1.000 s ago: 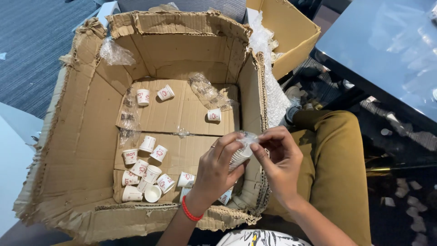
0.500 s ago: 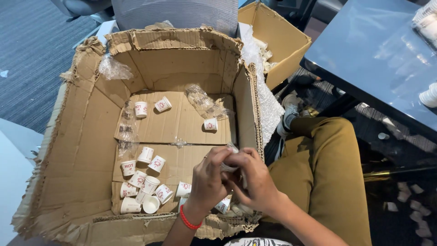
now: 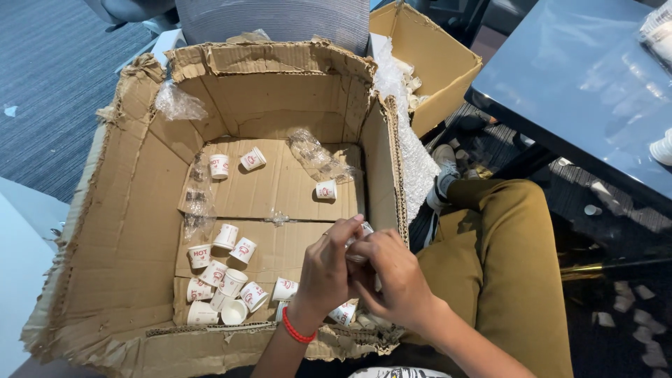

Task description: Sorting and stacking small white paper cups from cardboard boxes onto a blue table.

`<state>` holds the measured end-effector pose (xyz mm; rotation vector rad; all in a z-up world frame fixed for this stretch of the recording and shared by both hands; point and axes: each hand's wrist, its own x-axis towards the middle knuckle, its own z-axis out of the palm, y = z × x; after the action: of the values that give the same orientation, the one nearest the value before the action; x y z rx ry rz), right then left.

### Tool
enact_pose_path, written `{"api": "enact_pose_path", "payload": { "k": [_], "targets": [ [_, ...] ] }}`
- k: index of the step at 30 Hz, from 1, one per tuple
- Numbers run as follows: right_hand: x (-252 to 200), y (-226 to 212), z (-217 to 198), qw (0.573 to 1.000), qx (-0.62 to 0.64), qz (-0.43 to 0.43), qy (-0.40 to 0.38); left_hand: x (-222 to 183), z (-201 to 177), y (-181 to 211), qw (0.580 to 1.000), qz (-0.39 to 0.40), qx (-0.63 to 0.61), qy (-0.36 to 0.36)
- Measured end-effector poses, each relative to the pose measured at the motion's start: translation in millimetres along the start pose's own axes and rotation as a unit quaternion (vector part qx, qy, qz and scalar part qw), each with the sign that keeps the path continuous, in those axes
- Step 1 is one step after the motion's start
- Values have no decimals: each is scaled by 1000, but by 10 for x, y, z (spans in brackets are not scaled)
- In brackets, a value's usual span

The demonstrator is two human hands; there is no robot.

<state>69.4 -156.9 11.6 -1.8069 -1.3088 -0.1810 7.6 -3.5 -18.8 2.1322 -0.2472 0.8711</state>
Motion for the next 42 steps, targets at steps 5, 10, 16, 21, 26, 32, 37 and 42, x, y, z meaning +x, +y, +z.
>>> {"api": "enact_pose_path", "payload": {
  "k": [5,10,16,21,26,32,37,42],
  "targets": [
    [45,-125,-4,999,22,0,23,-59,7,-38,998,47,14,39],
    [113,-237,13,998,-4,17,65,-119,61,-89,996,58,-4,65],
    [128,-203,-10,999,-16,1,40,-115,33,-79,996,77,15,49],
    [-45,-35,105,997,38,-6,66,-98,16,-28,997,23,28,63],
    [50,-114,75,995,42,9,93,-106,-21,38,978,-92,42,184],
    [156,-133,14,983,85,132,-93,-73,-158,-26,918,-224,-129,301],
    [176,-118,63,974,92,146,-147,-51,-138,-52,923,-241,-167,251],
    [209,-190,99,954,102,234,-156,110,-240,153,949,-176,-59,255]
  ]
}}
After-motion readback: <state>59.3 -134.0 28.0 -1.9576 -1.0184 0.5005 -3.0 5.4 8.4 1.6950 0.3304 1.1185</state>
